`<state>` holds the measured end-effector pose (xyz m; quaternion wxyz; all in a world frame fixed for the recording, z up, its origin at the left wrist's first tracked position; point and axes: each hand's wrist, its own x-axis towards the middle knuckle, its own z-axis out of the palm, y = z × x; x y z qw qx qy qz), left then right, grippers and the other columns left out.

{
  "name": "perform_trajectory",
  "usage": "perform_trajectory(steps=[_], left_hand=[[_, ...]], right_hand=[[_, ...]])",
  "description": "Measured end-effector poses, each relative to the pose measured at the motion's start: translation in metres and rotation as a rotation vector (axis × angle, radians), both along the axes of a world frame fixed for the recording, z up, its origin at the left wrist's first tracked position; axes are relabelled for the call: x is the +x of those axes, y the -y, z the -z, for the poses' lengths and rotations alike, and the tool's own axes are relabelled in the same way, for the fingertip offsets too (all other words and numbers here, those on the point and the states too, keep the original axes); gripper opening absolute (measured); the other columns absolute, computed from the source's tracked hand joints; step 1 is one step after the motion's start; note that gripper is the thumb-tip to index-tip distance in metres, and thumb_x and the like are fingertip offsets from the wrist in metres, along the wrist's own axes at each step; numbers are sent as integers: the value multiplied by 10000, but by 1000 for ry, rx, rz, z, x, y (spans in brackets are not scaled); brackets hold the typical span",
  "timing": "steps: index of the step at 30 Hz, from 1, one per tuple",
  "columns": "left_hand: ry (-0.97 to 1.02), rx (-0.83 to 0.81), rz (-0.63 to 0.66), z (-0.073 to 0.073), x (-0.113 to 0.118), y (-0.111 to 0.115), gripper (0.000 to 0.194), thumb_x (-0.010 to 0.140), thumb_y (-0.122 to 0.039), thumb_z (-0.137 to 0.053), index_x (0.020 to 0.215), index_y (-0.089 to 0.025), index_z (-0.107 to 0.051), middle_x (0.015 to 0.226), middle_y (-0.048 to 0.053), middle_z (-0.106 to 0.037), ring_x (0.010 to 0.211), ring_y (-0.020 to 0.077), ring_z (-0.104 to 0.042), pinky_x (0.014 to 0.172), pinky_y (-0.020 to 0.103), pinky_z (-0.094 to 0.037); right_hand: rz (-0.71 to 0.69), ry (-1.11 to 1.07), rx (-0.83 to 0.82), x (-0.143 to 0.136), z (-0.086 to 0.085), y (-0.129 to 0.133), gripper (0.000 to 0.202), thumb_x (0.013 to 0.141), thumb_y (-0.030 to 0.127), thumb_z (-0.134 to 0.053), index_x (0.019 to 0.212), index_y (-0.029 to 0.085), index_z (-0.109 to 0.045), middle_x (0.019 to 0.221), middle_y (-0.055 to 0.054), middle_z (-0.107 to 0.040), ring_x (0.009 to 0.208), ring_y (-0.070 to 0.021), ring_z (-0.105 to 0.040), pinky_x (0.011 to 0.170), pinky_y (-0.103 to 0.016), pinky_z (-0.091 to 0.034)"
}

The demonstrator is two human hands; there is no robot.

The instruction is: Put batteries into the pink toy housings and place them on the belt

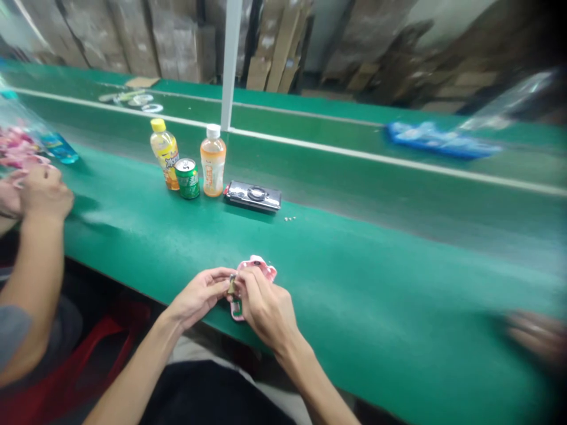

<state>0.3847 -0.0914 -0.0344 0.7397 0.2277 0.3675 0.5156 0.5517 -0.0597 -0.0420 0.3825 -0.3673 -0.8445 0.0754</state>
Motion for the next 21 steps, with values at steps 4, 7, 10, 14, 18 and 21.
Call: perform_trajectory(steps=[4,7,10,14,18,21], left_hand=[[3,0,6,-2,0,0,368,746,-311,-932,1049,-154,-797,954,73,-769,839,130,-680,794,224,-506],[7,-2,20,-3,-2,0,397,726,-311,-947,1057,-151,-798,928,70,-766,815,125,-674,770,217,-510],[9,-7,35,-3,-4,1,400,721,-290,-949,1061,-142,-799,933,76,-763,799,128,-670,744,219,-517],[20,-11,24,-4,-4,-1,359,754,-288,-923,1047,-124,-794,938,87,-758,797,132,-671,748,216,-527],[27,-9,-36,-5,-4,-3,316,767,-277,-910,1027,-141,-791,957,64,-759,818,112,-672,808,191,-537],[20,-34,-93,-5,-2,-2,341,741,-301,-931,1015,-153,-794,928,61,-769,835,126,-697,817,190,-557]], right_hand=[[-37,-15,-29,3,-1,-3,253,1030,227,-476,1117,340,-685,968,-92,-733,810,-236,-723,560,-356,-564],[-139,-11,-35,8,-14,-11,208,1042,237,-480,1099,339,-652,961,-82,-733,820,-212,-714,536,-336,-539],[-217,98,-17,11,-26,-17,201,1068,253,-443,1040,282,-639,929,-82,-707,820,-190,-683,554,-299,-527],[-196,236,41,6,-29,-16,232,1072,169,-403,1010,186,-626,913,-75,-674,772,-178,-620,585,-273,-480],[-273,317,147,-2,-28,-8,221,1061,119,-409,985,165,-611,862,-58,-667,774,-180,-607,642,-267,-474],[-330,230,-18,22,-36,13,239,1057,96,-356,1016,173,-578,903,-59,-664,795,-179,-609,648,-263,-493]])
